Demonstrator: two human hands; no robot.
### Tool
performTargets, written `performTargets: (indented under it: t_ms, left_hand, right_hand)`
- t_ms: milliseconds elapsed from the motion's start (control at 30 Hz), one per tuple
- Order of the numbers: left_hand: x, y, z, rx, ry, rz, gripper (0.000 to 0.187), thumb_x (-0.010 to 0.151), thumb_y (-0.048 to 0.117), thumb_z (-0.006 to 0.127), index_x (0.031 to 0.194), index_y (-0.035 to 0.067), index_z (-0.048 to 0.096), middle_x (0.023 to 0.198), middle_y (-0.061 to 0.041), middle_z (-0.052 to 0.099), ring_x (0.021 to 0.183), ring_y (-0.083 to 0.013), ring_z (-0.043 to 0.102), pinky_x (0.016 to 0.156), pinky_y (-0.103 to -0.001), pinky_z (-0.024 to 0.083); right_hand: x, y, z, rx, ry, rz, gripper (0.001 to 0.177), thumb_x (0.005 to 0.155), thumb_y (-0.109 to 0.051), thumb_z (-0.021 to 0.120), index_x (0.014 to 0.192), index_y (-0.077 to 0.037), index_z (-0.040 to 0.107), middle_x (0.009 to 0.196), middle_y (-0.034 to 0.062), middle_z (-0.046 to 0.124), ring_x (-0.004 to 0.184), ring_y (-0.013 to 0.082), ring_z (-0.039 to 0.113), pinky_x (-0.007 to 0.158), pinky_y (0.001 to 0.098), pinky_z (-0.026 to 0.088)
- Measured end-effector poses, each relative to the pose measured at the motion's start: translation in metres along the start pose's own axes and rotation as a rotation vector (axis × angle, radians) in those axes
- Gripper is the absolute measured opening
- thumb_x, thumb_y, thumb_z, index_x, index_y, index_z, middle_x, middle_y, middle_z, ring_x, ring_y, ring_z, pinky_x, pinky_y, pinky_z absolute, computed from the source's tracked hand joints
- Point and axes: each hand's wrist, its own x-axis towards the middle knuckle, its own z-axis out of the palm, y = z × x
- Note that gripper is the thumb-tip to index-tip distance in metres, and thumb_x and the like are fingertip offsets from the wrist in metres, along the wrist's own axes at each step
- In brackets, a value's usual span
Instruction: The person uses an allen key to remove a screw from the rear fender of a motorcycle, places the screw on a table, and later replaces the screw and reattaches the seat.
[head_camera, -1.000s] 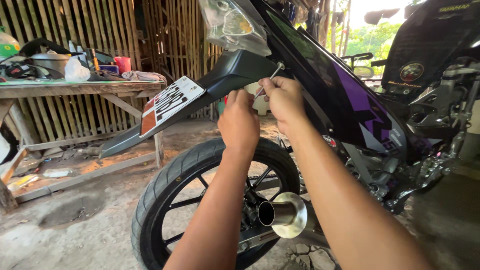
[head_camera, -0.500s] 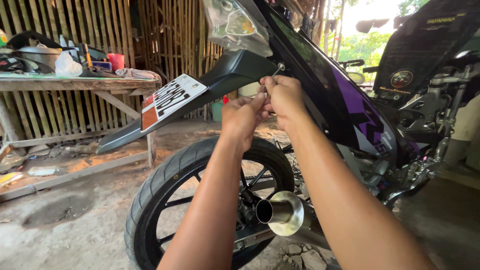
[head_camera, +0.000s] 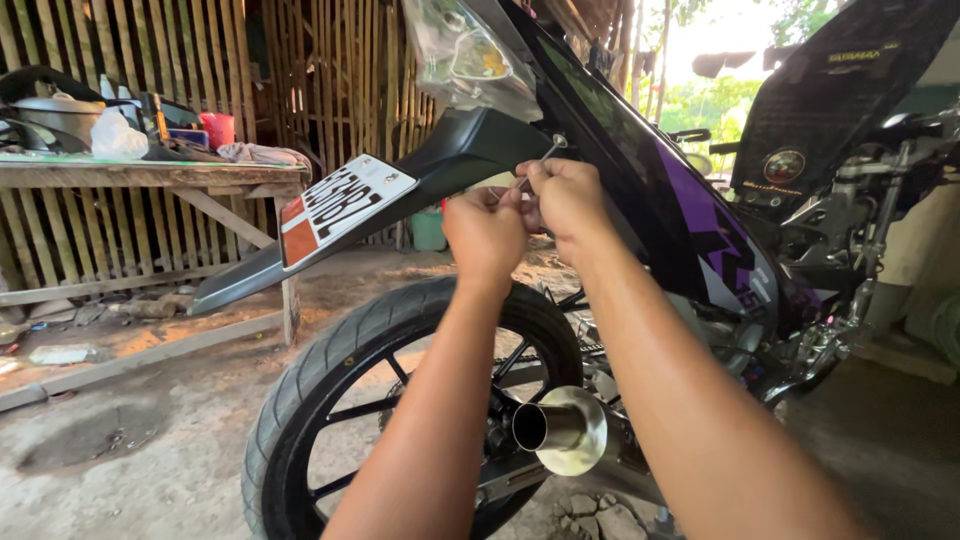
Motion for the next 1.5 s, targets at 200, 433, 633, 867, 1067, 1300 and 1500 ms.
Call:
performTargets:
  t_ms: [200, 433, 633, 867, 1067, 1300, 1500]
  left_hand:
    - [-0.020, 0.013, -0.002, 0.523, 0.159, 0.324, 0.019, 0.084, 0.014, 0.068, 0.098, 0.012, 0.080, 0.087, -0.016, 0.077, 0.078, -0.0377, 0.072, 0.071, -0.048, 0.055]
    - [-0.009, -0.002, -0.019, 0.333, 0.019, 0.213, 0.025, 0.092, 0.029, 0.066, 0.102, 0.010, 0.078, 0.084, -0.015, 0.077, 0.077, -0.0320, 0.073, 0.069, -0.043, 0.056]
    - [0.012, -0.023, -0.025, -0.805, -0.708, -0.589, 0.056, 0.105, 0.052, 0.037, 0.103, 0.005, 0.065, 0.084, -0.006, 0.068, 0.071, -0.0189, 0.064, 0.063, -0.032, 0.050]
    - [0.038, -0.049, -0.007, -1.156, -0.684, -0.722, 0.033, 0.111, 0.030, 0.037, 0.106, 0.006, 0.059, 0.081, -0.001, 0.062, 0.065, -0.0112, 0.053, 0.056, -0.024, 0.042]
    - [0.030, -0.024, -0.007, -0.759, -0.518, -0.685, 0.022, 0.105, 0.017, 0.048, 0.101, 0.004, 0.066, 0.078, -0.002, 0.065, 0.059, -0.0091, 0.053, 0.049, -0.024, 0.039]
    - [0.001, 0.005, -0.009, -0.100, -0.279, -0.210, 0.028, 0.095, 0.016, 0.062, 0.076, -0.002, 0.070, 0.071, -0.014, 0.074, 0.063, -0.0234, 0.071, 0.056, -0.037, 0.057]
    - [-0.014, 0.011, -0.009, 0.418, -0.071, 0.109, 0.024, 0.093, 0.021, 0.065, 0.083, 0.000, 0.072, 0.082, -0.027, 0.070, 0.083, -0.0478, 0.069, 0.076, -0.055, 0.052]
  right_hand:
    - [0.007, 0.003, -0.002, -0.113, 0.033, -0.093, 0.023, 0.103, -0.012, 0.058, 0.096, 0.005, 0.072, 0.083, 0.0085, 0.071, 0.068, 0.0118, 0.066, 0.065, 0.0274, 0.055]
    - [0.018, 0.013, -0.007, -0.157, 0.017, -0.121, 0.022, 0.102, -0.012, 0.059, 0.095, 0.004, 0.072, 0.080, 0.0082, 0.072, 0.065, 0.0118, 0.063, 0.062, 0.0284, 0.052]
    - [0.005, -0.001, 0.001, -0.141, 0.067, -0.054, 0.022, 0.102, -0.014, 0.058, 0.094, 0.003, 0.070, 0.074, 0.0056, 0.067, 0.058, 0.0126, 0.060, 0.050, 0.0297, 0.048]
    - [0.007, 0.000, 0.002, -0.132, 0.036, -0.076, 0.022, 0.103, -0.013, 0.059, 0.095, 0.004, 0.071, 0.076, 0.0079, 0.070, 0.058, 0.0116, 0.061, 0.056, 0.0275, 0.052]
    - [0.003, -0.005, 0.001, -0.273, 0.082, -0.093, 0.026, 0.104, -0.014, 0.058, 0.095, 0.006, 0.072, 0.078, 0.0093, 0.070, 0.061, 0.0109, 0.063, 0.057, 0.0274, 0.053]
    - [0.001, -0.008, 0.000, -0.244, 0.027, -0.106, 0.029, 0.105, -0.013, 0.053, 0.096, 0.009, 0.069, 0.080, 0.0130, 0.071, 0.060, 0.0150, 0.063, 0.055, 0.0297, 0.051]
    - [0.002, -0.008, 0.001, -0.206, 0.025, -0.086, 0.027, 0.105, -0.013, 0.052, 0.097, 0.009, 0.067, 0.081, 0.0151, 0.071, 0.061, 0.0174, 0.066, 0.057, 0.0304, 0.053]
